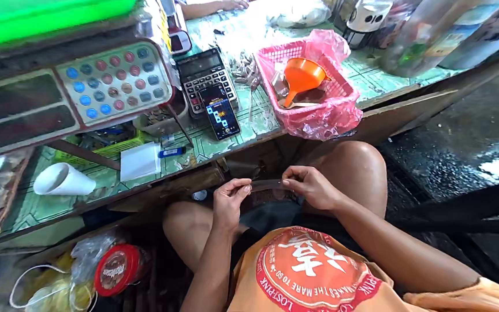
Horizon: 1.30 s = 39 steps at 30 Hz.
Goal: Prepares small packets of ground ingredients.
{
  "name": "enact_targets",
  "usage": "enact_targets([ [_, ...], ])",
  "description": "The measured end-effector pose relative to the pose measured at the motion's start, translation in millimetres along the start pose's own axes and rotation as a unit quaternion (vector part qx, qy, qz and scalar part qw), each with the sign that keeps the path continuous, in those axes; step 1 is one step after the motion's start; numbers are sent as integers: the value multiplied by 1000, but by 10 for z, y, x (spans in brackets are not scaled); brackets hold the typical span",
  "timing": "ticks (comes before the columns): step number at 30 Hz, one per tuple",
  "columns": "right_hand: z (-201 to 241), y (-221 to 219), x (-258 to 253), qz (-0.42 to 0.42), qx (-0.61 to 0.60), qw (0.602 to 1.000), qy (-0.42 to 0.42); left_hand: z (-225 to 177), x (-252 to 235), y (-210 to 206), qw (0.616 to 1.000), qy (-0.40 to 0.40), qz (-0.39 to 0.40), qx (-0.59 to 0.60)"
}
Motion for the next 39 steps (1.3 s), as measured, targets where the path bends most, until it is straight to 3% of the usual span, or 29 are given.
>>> enact_targets([
  [4,43,22,-63,-14,1,1000,10,-100,-36,9,999,-1,13,-52],
  [8,59,63,-135,-4,73,997,21,-119,-68,18,976,-6,7,-219],
  [11,114,61,-199,49,224,973,-5,-150,-67,-102,941,-42,40,-334],
  [13,175,-24,-256,97,226,969,-5,-168,-85,-245,930,-69,64,-355],
  [17,53,-271,-431,204,91,973,-60,-136,-225,-444,954,-81,95,-274],
  [22,-47,-227,-736,208,123,968,-62,-24,-368,-302,971,-34,60,-230],
  [27,-171,-136,-889,207,102,972,-42,209,-387,-178,953,32,43,-297],
  [31,-276,-170,-929,212,82,972,-60,290,-373,-225,938,37,65,-340],
  [35,-315,-187,-921,244,90,963,-66,336,-397,-242,968,51,84,-229],
  [39,-327,-71,-966,216,74,973,-41,379,-457,-237,981,62,107,-152],
])
Point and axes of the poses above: each hand's wrist, its own x-axis away from the middle knuckle, its own y-axis out of the back of the hand, z = x × y, the point moved 8 cm from there along -x, towards the middle knuckle, and after that the axes turned 14 degrees about -x, right-handed, at the moved point
